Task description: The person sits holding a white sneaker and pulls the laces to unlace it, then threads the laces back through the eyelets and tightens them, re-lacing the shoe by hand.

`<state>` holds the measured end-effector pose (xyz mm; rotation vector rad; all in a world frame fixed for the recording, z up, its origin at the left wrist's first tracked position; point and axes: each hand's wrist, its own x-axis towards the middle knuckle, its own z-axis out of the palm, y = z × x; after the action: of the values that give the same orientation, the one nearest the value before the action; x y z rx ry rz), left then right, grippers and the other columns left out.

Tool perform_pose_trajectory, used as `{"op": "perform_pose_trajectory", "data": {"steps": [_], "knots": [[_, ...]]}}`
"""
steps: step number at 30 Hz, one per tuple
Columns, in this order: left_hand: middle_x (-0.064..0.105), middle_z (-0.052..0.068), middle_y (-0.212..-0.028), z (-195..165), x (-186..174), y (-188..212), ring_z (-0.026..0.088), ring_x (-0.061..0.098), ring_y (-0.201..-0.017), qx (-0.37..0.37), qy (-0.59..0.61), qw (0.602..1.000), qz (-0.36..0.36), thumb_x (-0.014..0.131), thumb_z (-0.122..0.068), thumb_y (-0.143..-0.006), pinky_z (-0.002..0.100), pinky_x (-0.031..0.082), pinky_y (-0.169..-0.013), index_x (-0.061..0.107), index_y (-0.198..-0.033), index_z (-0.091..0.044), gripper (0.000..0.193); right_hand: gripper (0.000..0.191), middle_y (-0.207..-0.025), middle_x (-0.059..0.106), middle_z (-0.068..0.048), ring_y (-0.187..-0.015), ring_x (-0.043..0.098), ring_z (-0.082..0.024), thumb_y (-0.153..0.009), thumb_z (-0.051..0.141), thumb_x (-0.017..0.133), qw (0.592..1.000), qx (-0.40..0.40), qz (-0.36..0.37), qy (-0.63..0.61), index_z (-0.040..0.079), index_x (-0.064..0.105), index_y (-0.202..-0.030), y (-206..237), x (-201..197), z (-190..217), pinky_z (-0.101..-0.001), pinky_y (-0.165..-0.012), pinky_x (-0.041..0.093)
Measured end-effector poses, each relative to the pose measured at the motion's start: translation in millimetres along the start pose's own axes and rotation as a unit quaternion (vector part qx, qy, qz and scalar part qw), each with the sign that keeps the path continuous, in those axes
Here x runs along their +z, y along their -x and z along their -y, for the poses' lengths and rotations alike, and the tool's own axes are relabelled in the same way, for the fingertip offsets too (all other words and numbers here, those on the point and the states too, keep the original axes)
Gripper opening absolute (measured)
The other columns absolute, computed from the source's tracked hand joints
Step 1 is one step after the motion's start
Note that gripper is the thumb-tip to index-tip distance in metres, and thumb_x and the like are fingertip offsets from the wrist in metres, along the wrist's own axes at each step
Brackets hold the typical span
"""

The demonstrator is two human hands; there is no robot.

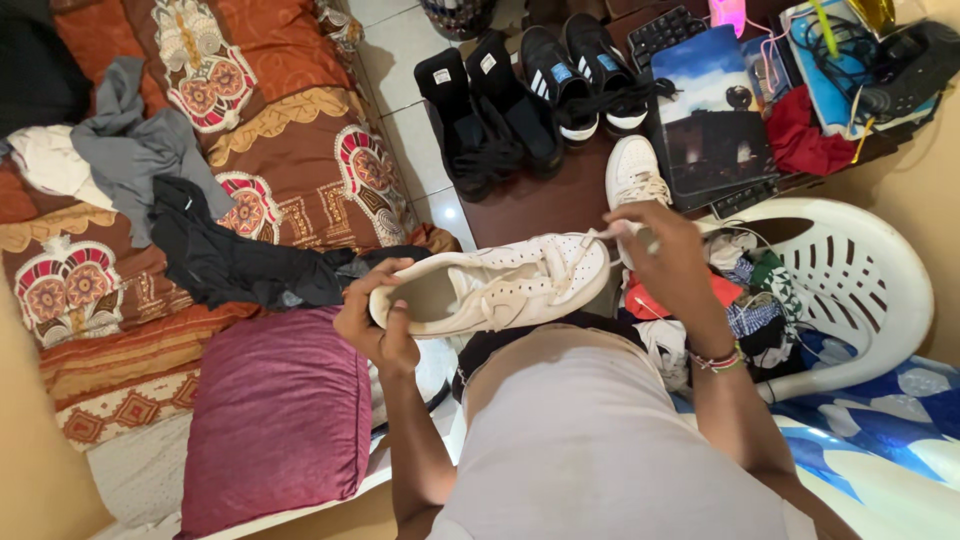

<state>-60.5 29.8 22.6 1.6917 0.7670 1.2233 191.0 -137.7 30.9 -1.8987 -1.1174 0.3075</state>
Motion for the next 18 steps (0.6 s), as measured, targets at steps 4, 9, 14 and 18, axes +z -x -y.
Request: {"op": "perform_pose_trajectory", "data": {"steps": [4, 9, 14, 18], "knots": [[0.067, 0.022, -0.093, 9.3, 3.5, 2.2, 0.022, 0.063, -0.084, -0.02, 0.053, 0.998, -0.021, 0.05, -0.005, -0.065, 0.029, 0.045, -0.087, 0.056, -0.088, 0.004, 0.026, 0.014, -0.119, 0.058, -0.01, -0.118, 0.049, -0.028, -0.086, 0.011, 0.06, 0.989, -0.123, 0.086, -0.001, 0.006, 0.066, -0.098, -1.2, 3.3, 20.9, -0.0404, -0.098, 0.04], [0.065, 0.025, -0.096, 17.4, 6.8, 4.6, 0.024, 0.061, -0.089, -0.038, 0.117, 0.992, -0.038, 0.048, -0.004, -0.066, 0.033, 0.047, -0.09, 0.055, -0.09, 0.004, 0.026, 0.013, -0.111, 0.06, -0.003, -0.116, 0.05, -0.026, -0.081, 0.019, 0.067, 0.98, -0.155, 0.122, -0.002, 0.008, 0.065, -0.085, -5.5, -0.1, 29.4, -0.0391, -0.099, 0.04], [0.064, 0.024, -0.096, 17.1, 14.2, 4.8, 0.025, 0.064, -0.092, -0.021, 0.104, 0.993, -0.046, 0.048, -0.002, -0.067, 0.034, 0.05, -0.089, 0.055, -0.09, 0.004, 0.025, 0.009, -0.106, 0.062, -0.004, -0.115, 0.051, -0.027, -0.082, 0.015, 0.063, 0.962, -0.198, 0.178, -0.058, 0.006, 0.061, -0.083, -7.5, -0.4, 33.8, -0.0477, -0.109, 0.03], [0.065, 0.024, -0.098, 12.2, 15.9, 4.5, 0.024, 0.064, -0.091, 0.003, 0.053, 0.997, -0.047, 0.049, -0.003, -0.069, 0.034, 0.05, -0.088, 0.053, -0.091, 0.004, 0.024, 0.012, -0.091, 0.059, -0.005, -0.098, 0.054, -0.023, -0.086, 0.016, 0.063, 0.982, -0.117, 0.143, -0.027, 0.005, 0.059, -0.086, -5.2, 4.4, 40.2, -0.0419, -0.098, 0.039]]}}
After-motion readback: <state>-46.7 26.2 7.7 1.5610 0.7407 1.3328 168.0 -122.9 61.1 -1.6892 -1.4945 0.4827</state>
